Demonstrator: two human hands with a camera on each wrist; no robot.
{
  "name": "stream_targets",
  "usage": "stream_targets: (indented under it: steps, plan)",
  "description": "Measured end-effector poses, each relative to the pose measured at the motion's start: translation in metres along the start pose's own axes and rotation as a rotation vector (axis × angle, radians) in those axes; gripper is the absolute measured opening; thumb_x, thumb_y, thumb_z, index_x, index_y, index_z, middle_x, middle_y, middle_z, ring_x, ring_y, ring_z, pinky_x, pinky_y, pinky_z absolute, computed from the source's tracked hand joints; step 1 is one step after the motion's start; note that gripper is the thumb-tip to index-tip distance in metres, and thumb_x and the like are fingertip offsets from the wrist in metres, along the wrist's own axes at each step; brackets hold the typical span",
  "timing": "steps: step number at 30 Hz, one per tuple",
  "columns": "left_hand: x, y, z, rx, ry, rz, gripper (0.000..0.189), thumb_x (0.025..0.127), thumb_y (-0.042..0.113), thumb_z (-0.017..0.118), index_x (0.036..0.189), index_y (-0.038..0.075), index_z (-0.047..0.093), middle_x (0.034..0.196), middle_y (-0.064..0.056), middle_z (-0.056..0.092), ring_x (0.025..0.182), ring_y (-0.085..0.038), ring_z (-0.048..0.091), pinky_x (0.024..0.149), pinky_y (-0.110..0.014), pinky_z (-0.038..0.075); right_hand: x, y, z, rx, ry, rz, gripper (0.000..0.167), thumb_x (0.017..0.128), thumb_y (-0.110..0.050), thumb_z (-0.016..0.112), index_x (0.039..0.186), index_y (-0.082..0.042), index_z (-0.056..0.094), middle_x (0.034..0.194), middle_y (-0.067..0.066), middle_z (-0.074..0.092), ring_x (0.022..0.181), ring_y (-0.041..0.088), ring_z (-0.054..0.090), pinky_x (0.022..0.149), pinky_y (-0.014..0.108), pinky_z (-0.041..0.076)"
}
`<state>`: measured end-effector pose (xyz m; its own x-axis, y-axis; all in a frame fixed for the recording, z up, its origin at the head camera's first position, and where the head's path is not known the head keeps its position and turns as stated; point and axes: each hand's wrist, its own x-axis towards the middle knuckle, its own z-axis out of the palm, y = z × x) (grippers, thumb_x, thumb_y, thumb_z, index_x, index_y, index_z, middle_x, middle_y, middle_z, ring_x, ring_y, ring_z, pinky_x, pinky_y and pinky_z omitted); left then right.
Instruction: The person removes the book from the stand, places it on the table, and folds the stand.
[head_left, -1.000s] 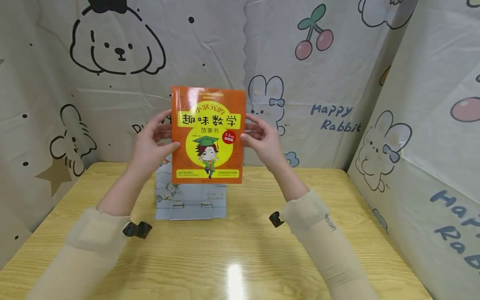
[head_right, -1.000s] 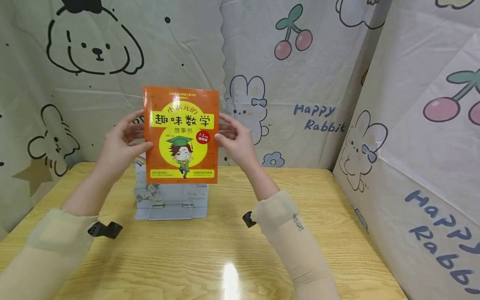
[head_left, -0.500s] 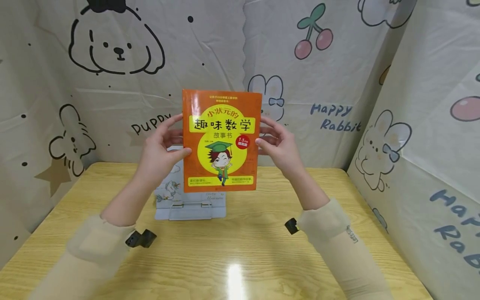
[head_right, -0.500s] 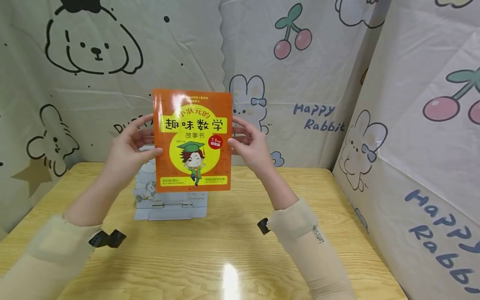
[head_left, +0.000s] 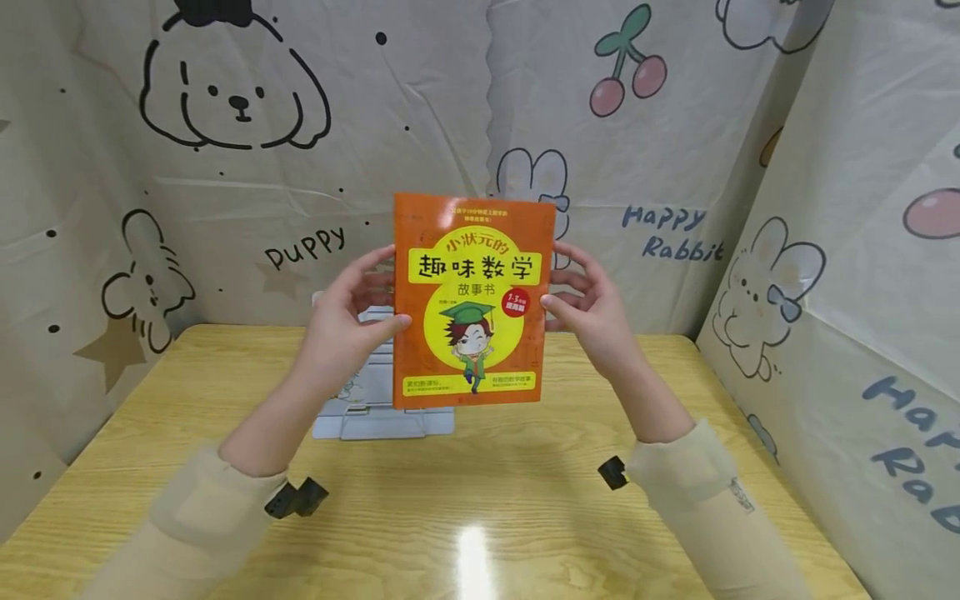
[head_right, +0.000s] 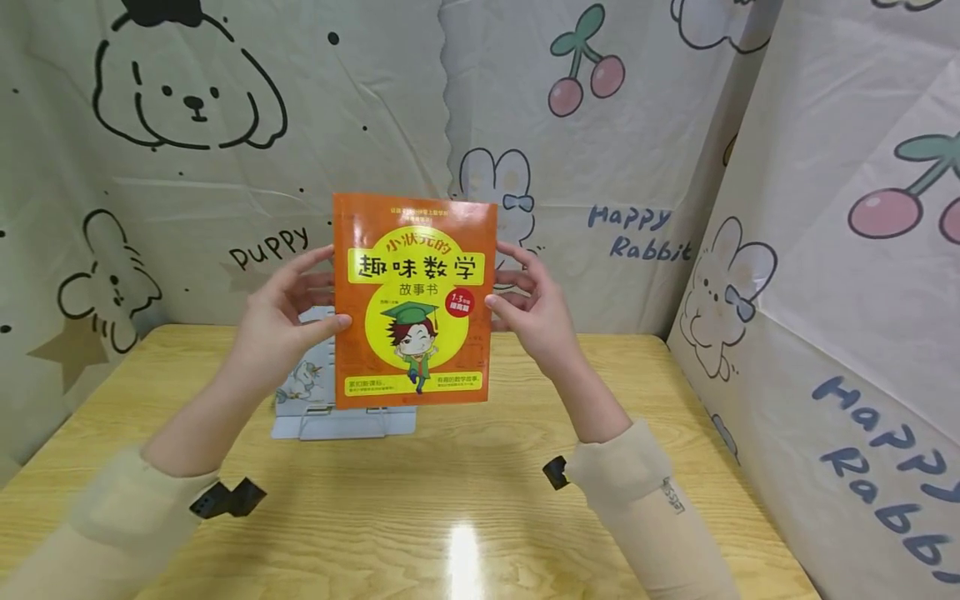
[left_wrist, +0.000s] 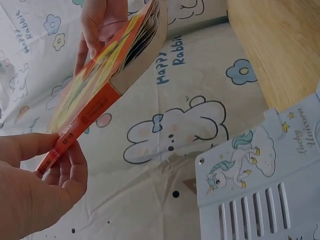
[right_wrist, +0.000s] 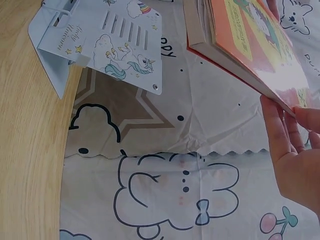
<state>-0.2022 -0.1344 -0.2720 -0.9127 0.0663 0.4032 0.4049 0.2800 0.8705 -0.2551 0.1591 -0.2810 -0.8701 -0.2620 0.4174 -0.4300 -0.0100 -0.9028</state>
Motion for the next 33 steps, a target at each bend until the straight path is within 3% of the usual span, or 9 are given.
stream_targets:
  steps: [9,18,33]
  plan:
    - [-0.009,0.000,0.018,-0.014,-0.026,0.003,0.073,0.082,0.001,0.071,0.142,0.030,0.041,0.120,-0.004,0.057,0.101,-0.020,0.059,0.080,-0.029,0.056,-0.021,-0.001,-0.016,-0.003,-0.016,-0.021,0.062,0.090,-0.003,0.061,0.143,-0.023,0.037,0.115,0.014,0.057,0.093,0.020,0.066,0.073,0.034,0.058]
    - [-0.016,-0.006,0.040,-0.117,-0.065,-0.025,0.071,0.082,-0.001,0.070,0.139,0.032,0.043,0.119,-0.004,0.058,0.099,-0.021,0.058,0.079,-0.030,0.056,-0.041,0.007,-0.031,-0.025,0.020,0.021,0.064,0.090,-0.003,0.061,0.145,-0.024,0.035,0.112,0.010,0.057,0.095,0.019,0.065,0.074,0.034,0.058]
    - [-0.026,-0.016,0.078,-0.185,-0.110,-0.064,0.071,0.081,0.000,0.071,0.138,0.034,0.045,0.121,-0.004,0.058,0.097,-0.023,0.057,0.077,-0.033,0.057,-0.071,0.017,-0.059,-0.063,0.044,0.060,0.062,0.091,-0.001,0.058,0.146,-0.019,0.034,0.116,0.008,0.057,0.095,0.015,0.066,0.073,0.032,0.058]
